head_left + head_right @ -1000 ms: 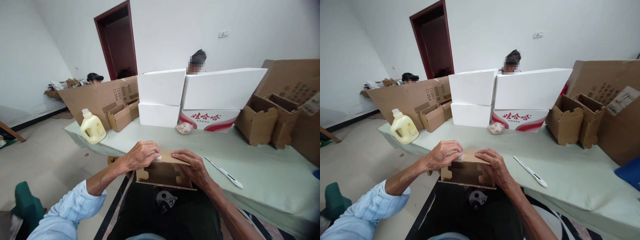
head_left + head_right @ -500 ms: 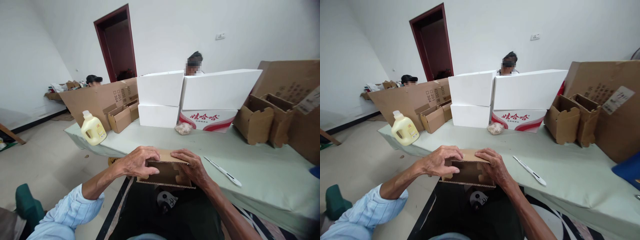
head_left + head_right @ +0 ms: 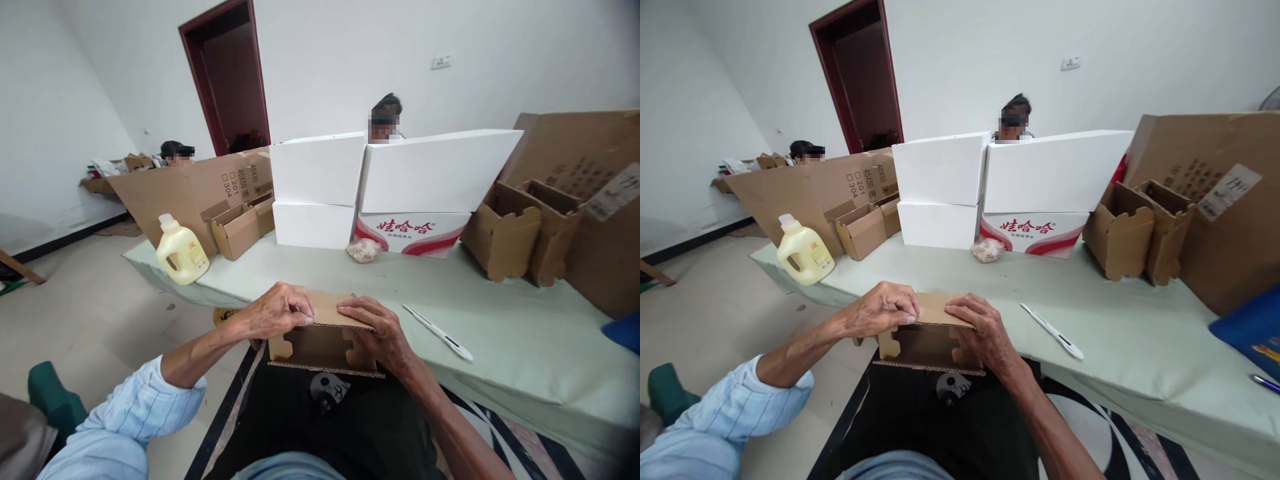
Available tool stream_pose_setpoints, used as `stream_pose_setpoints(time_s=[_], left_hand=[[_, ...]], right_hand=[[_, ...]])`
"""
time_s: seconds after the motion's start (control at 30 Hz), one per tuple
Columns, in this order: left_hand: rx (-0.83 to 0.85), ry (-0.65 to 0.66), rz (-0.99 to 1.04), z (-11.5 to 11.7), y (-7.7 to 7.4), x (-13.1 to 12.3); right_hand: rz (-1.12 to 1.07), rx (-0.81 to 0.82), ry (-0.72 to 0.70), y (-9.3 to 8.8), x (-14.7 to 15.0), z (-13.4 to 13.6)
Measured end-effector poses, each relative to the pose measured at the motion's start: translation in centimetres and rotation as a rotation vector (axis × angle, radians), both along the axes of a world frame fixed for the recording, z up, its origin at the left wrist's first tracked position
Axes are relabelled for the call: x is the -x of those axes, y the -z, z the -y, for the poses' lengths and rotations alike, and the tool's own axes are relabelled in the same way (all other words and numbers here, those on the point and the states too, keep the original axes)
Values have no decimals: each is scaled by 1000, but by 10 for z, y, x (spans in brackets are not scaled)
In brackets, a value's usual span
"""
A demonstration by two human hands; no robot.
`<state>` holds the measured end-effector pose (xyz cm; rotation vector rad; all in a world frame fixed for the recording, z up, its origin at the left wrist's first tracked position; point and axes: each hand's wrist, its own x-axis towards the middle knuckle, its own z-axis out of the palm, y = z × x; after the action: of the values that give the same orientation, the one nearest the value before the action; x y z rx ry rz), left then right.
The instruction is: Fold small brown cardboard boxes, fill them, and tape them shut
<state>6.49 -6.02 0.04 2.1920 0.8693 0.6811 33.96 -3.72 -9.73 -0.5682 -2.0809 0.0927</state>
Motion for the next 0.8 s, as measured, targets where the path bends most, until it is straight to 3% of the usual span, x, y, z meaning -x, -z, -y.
stream_pose_setpoints(time_s=[0.13, 0.27, 0.4, 0.5, 0.67, 0.8], left_hand=[[172, -57, 2, -5, 2, 0], [242, -174, 13, -15, 7, 2], [312, -254, 146, -38, 15, 8], [276, -305, 286, -60, 13, 15], [183, -383, 562, -89, -8, 24], [137, -390, 643, -96, -15, 18]], right_hand=[[34, -34, -15, 3, -2, 7], [58, -67, -12, 8, -4, 14], [85, -99, 19, 11, -6, 20], [100, -153, 54, 9, -5, 18], [114, -323, 129, 13, -2, -10], [135, -422, 202, 31, -1, -41]])
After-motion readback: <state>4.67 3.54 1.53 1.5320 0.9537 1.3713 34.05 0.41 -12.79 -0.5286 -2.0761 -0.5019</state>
